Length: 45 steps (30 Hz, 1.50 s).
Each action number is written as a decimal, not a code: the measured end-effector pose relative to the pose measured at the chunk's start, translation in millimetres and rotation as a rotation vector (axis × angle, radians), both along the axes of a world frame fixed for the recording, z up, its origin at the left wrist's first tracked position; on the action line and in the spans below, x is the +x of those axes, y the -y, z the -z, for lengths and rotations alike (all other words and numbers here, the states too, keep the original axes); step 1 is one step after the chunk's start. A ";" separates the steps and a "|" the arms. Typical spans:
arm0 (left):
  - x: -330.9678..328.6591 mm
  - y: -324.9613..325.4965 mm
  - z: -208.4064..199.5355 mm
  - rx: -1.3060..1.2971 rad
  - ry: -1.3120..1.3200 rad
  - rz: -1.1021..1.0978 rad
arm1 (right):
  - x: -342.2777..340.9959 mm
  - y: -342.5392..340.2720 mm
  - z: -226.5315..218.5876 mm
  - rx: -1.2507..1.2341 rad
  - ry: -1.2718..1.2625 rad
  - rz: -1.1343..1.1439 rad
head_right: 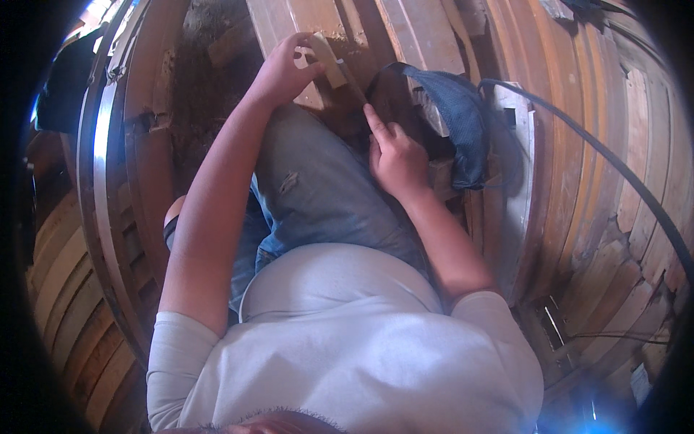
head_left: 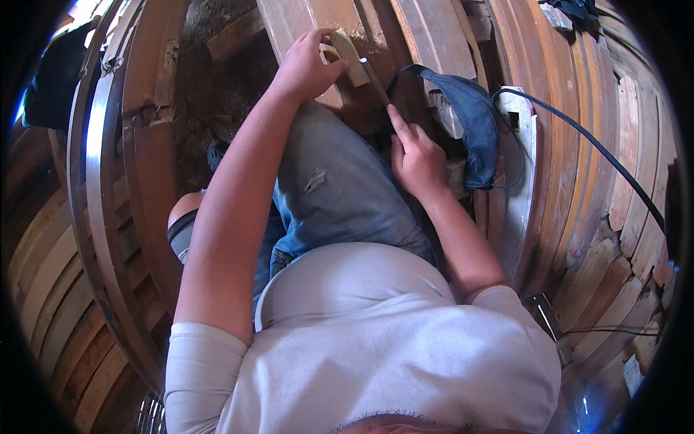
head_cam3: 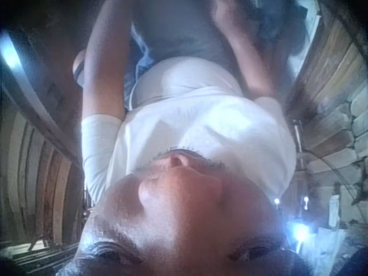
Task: The person sits on a wooden structure and uses a chisel to carve a small rectangular block of wood held in their left hand. They repeatedly scrape the surface of the wood to remove shavings.
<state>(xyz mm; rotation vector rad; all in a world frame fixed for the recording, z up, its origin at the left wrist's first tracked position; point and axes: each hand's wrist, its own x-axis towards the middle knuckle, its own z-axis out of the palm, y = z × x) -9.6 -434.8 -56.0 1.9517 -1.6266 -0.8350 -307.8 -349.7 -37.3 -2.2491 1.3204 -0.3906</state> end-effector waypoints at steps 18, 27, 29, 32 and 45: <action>2.8 4.3 -3.4 0.160 -0.006 0.048 | 4.6 -5.5 19.2 -0.035 -0.020 0.000; 4.1 5.1 -6.3 0.210 -0.073 0.018 | 17.9 -1.1 24.6 -0.054 0.053 0.042; 0.8 7.5 -6.6 0.189 -0.054 0.010 | 17.3 0.9 22.6 -0.048 0.029 0.048; 0.6 5.8 -12.0 0.243 -0.071 -0.008 | 18.8 -2.3 22.8 -0.030 0.008 0.059; 6.4 9.2 6.6 0.150 -0.044 0.008 | 27.3 3.7 19.8 -0.036 0.022 0.068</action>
